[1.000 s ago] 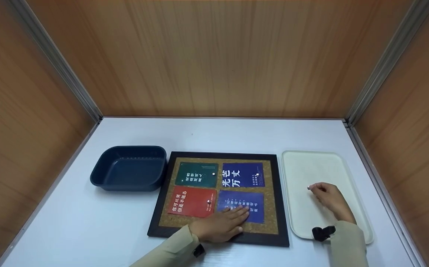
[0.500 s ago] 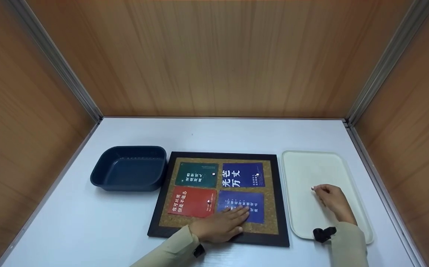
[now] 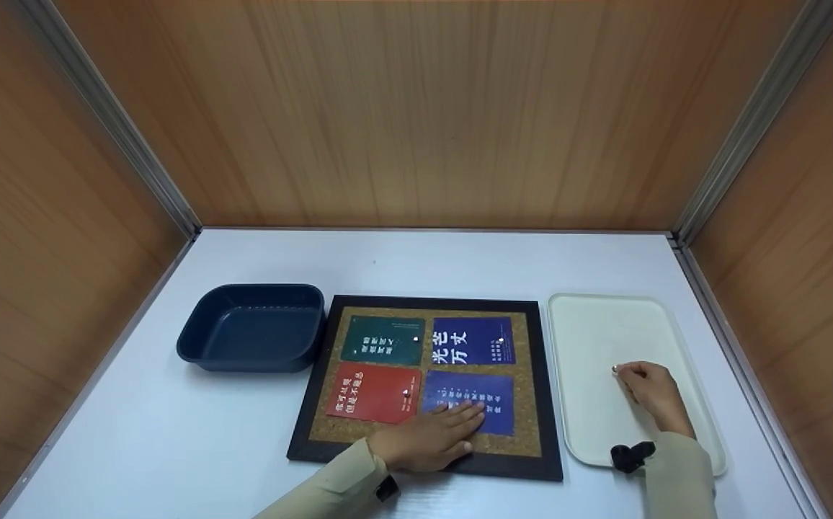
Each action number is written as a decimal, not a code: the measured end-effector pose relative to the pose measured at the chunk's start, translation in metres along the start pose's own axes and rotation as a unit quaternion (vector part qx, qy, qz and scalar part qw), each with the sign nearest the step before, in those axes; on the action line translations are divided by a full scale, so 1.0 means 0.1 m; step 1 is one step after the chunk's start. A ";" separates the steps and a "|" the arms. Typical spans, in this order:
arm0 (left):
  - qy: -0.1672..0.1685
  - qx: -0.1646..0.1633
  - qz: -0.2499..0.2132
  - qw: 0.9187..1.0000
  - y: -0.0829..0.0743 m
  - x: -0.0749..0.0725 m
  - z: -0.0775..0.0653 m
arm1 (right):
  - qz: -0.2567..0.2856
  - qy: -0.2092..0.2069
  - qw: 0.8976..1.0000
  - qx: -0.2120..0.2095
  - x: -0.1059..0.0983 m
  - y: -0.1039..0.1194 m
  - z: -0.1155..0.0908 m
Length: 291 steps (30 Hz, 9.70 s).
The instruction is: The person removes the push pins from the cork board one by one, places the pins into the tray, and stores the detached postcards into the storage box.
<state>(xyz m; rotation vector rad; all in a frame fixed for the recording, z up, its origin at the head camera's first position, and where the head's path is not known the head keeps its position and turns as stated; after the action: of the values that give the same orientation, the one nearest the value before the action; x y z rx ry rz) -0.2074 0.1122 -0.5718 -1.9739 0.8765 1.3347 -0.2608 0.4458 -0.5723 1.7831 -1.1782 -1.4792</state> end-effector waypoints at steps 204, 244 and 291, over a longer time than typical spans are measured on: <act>0.012 -0.008 -0.033 0.999 0.01 0.01 0.00 | 0.300 0.189 0.935 0.028 1.30 0.70 -0.14; 0.004 0.000 -0.021 1.000 0.01 0.02 0.01 | 0.283 0.204 0.937 0.015 1.31 0.71 -0.15; 0.010 0.000 -0.030 1.000 0.02 0.02 0.01 | 0.219 0.118 0.968 0.022 1.42 0.75 -0.22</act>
<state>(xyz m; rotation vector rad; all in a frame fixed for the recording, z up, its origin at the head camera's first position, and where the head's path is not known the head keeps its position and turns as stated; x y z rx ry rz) -0.2089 0.1116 -0.5740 -2.0005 0.8209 1.2831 -0.2581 0.2836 -0.5737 1.5435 -1.3754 -0.9669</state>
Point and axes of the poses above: each hand's wrist, its own z-axis towards the middle knuckle, its own x-axis out of the palm, y = z × x, the point moved 8 cm from there along z, towards the middle knuckle, and after that the axes turned 10 degrees about z, right-handed, at the moved point
